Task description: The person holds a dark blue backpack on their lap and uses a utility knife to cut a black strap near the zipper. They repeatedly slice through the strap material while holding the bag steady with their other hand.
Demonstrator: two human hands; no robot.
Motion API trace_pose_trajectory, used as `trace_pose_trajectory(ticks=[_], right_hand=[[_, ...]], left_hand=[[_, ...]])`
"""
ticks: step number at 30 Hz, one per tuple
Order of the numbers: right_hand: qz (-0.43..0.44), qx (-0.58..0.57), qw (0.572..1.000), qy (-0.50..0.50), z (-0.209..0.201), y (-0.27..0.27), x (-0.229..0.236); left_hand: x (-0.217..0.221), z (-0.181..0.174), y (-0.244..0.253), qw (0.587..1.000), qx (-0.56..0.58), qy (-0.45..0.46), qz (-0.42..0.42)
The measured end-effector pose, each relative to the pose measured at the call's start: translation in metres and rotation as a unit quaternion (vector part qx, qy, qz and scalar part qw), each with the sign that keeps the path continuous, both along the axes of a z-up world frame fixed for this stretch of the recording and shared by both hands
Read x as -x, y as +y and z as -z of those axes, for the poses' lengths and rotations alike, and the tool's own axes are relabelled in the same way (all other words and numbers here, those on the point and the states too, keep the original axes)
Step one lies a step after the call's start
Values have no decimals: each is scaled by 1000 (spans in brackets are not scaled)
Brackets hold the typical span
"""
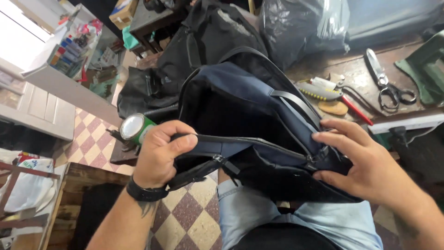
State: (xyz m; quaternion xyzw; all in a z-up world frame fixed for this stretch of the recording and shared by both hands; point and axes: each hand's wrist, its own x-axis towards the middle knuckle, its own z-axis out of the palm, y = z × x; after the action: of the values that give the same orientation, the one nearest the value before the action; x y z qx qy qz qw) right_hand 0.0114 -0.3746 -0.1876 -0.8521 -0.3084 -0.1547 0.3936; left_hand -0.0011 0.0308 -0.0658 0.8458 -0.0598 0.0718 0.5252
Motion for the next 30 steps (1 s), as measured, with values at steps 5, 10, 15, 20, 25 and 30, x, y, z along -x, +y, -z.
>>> trace_pose_trajectory(ticks=[5,10,15,20,25,30], right_hand=[[89,-34,994,-54,29,10,32],[156,-98,974,-134,48,14,50],[204,-90,955,-197,57,22,54],[202,-116,944,-235,67,29,48],[186,-129,935,-274,50,37,32],[79,-66,936,-338,4,45,28]], left_hand=[[18,32,-4,998,31,46,31],[19,23,-10,994,-74,27,69],[2,0,-8,924,-107,142,337],[-28,15,-44,847,-161,242,445],[-39,27,-113,817,-266,101,501],[-57,77,-149,784,-257,175,538]])
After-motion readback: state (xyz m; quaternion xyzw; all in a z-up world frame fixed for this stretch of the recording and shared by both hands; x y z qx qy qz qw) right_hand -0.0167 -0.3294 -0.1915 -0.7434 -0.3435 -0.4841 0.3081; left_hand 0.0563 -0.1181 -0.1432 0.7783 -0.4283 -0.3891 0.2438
